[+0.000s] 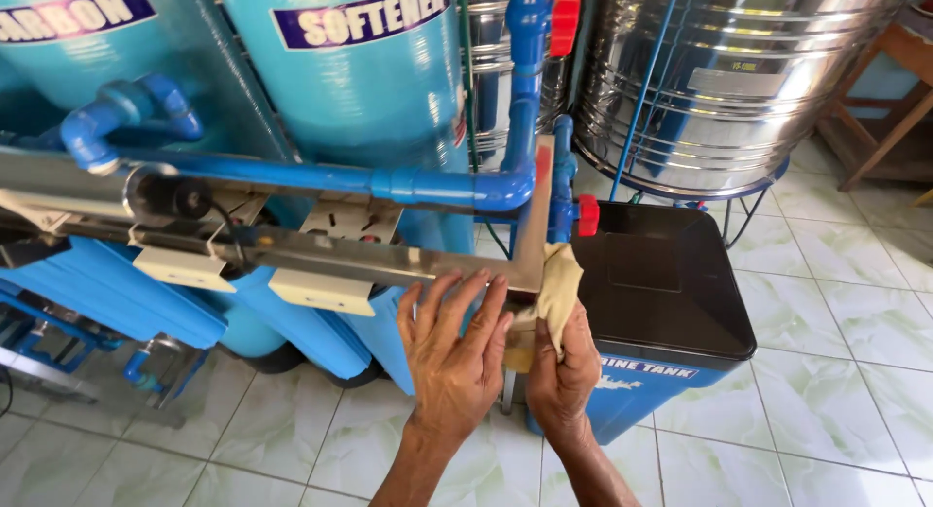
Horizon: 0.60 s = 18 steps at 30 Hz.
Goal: Clean and wipe down various components of a large-scale water filtration and purification system using a cloth.
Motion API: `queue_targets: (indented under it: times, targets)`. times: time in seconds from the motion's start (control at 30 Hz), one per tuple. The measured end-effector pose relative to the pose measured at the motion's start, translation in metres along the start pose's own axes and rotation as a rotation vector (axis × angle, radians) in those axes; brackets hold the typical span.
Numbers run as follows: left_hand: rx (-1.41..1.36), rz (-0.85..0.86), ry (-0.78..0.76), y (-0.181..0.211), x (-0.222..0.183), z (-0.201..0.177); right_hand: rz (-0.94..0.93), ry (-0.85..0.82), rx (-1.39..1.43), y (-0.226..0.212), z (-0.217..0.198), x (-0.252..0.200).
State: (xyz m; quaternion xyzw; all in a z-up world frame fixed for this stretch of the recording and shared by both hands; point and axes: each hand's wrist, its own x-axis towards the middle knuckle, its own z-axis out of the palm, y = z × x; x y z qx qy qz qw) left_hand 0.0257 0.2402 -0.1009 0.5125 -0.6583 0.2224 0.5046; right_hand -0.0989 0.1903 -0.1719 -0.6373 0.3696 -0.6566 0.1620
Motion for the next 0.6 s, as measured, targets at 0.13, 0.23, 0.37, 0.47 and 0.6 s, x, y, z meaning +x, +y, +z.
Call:
queue_targets:
  times: [0.13, 0.23, 0.37, 0.47, 0.6]
  targets:
    - [-0.025, -0.019, 0.021, 0.000, 0.000, 0.006, -0.082, -0.017, 0.011, -0.018, 0.001, 0.035]
    - [0.016, -0.022, 0.041, -0.002, -0.003, 0.009, -0.136, -0.090, 0.011, -0.008, 0.002, 0.069]
    - [0.030, -0.003, 0.065, -0.005, -0.007, 0.012, -0.001, -0.175, 0.115, 0.010, 0.006, 0.092]
    - [0.037, 0.005, 0.053, -0.007, -0.007, 0.014, 0.009, -0.184, 0.117, 0.009, 0.002, 0.087]
    - [0.032, 0.003, 0.020, -0.005, -0.008, 0.010, 0.088, -0.145, 0.070, -0.028, -0.013, 0.050]
